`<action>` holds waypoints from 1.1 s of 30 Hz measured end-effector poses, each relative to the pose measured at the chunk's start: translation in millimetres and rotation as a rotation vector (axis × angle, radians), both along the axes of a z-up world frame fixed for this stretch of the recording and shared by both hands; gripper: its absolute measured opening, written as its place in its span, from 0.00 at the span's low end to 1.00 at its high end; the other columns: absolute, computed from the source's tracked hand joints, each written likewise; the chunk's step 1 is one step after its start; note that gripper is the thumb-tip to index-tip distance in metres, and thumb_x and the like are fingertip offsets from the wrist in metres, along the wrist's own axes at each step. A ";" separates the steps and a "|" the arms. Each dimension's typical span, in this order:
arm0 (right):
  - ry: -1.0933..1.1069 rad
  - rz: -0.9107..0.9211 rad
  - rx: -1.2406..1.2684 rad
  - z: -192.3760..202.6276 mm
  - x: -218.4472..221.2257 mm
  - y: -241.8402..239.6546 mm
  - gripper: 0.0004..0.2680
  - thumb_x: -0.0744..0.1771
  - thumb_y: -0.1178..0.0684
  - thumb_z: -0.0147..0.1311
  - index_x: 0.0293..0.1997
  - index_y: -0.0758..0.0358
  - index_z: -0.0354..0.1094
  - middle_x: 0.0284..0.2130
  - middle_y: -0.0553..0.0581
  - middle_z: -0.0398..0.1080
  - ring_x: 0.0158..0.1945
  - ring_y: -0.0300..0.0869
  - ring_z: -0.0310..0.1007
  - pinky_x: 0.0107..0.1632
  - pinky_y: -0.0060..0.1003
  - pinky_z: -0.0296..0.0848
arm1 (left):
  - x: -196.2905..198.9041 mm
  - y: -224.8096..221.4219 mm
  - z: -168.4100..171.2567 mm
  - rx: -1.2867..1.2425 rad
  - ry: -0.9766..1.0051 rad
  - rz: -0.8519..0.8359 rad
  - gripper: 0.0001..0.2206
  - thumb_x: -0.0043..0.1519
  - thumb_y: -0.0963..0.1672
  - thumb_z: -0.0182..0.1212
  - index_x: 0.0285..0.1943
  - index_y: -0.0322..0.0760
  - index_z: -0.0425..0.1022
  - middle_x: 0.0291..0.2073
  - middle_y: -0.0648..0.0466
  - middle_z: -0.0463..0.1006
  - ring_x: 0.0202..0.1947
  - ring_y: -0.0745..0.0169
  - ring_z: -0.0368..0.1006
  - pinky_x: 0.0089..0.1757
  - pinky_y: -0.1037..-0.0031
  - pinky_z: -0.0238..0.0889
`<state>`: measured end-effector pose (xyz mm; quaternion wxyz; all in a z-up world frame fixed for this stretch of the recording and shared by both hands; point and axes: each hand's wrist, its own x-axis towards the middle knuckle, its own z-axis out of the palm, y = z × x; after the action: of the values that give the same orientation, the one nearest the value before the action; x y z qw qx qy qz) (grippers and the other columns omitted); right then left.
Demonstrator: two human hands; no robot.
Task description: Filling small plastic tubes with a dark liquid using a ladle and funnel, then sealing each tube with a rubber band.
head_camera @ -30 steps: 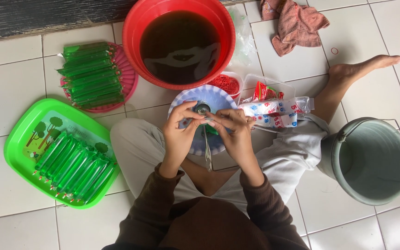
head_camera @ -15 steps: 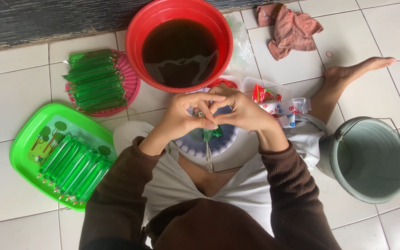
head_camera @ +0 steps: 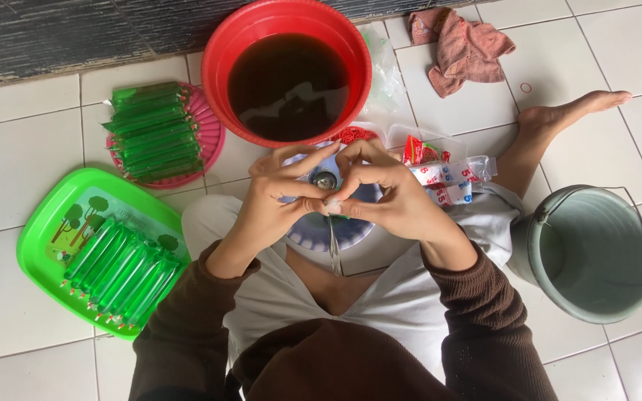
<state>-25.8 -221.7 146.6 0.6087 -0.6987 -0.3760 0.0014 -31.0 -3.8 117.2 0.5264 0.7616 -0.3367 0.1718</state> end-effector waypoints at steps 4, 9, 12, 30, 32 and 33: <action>0.031 0.031 0.042 -9.2 1.2 2.0 0.04 0.63 0.58 0.69 0.34 0.62 0.78 0.36 0.57 0.64 0.45 0.46 0.60 0.56 0.45 0.63 | 5.4 1.1 0.0 -0.055 0.044 -0.152 0.06 0.59 0.50 0.68 0.37 0.51 0.86 0.63 0.52 0.76 0.64 0.50 0.69 0.60 0.60 0.60; 0.102 0.060 0.089 6.9 -11.1 6.2 0.03 0.63 0.56 0.68 0.34 0.60 0.79 0.37 0.56 0.61 0.45 0.43 0.57 0.55 0.44 0.60 | -5.8 -0.6 3.8 -0.005 0.267 -0.288 0.06 0.57 0.50 0.71 0.32 0.50 0.84 0.65 0.48 0.74 0.72 0.40 0.59 0.64 0.45 0.47; 0.116 0.056 0.100 13.8 -14.0 8.0 0.03 0.64 0.56 0.67 0.35 0.62 0.79 0.36 0.55 0.60 0.45 0.43 0.56 0.55 0.44 0.59 | -8.1 5.5 1.3 0.075 0.225 -0.227 0.07 0.57 0.51 0.71 0.30 0.51 0.83 0.66 0.52 0.73 0.73 0.45 0.57 0.63 0.41 0.41; -0.092 -0.334 0.192 -64.5 -26.9 18.2 0.25 0.67 0.34 0.58 0.59 0.70 0.65 0.49 0.62 0.65 0.56 0.47 0.64 0.61 0.44 0.62 | -23.4 -4.9 26.6 0.234 -0.008 0.216 0.10 0.63 0.46 0.69 0.28 0.47 0.76 0.46 0.70 0.81 0.52 0.69 0.70 0.53 0.56 0.40; -0.150 -0.370 0.062 -24.6 -29.2 17.7 0.19 0.66 0.42 0.62 0.56 0.65 0.70 0.45 0.58 0.68 0.51 0.47 0.64 0.57 0.44 0.64 | -24.3 -4.6 23.0 0.257 -0.007 0.234 0.08 0.61 0.44 0.69 0.29 0.47 0.77 0.45 0.69 0.81 0.51 0.69 0.71 0.54 0.55 0.38; -0.211 -0.408 -0.071 -4.2 -30.4 16.3 0.14 0.64 0.49 0.67 0.53 0.60 0.76 0.40 0.54 0.71 0.45 0.46 0.65 0.54 0.43 0.67 | -24.2 -5.6 21.2 0.276 -0.008 0.247 0.06 0.60 0.42 0.70 0.31 0.46 0.79 0.44 0.69 0.82 0.51 0.68 0.71 0.54 0.53 0.37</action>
<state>-56.1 -205.4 142.4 0.5287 -0.7776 -0.2879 -0.1814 -55.3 -9.4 138.4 0.3903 0.8615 -0.2632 0.1905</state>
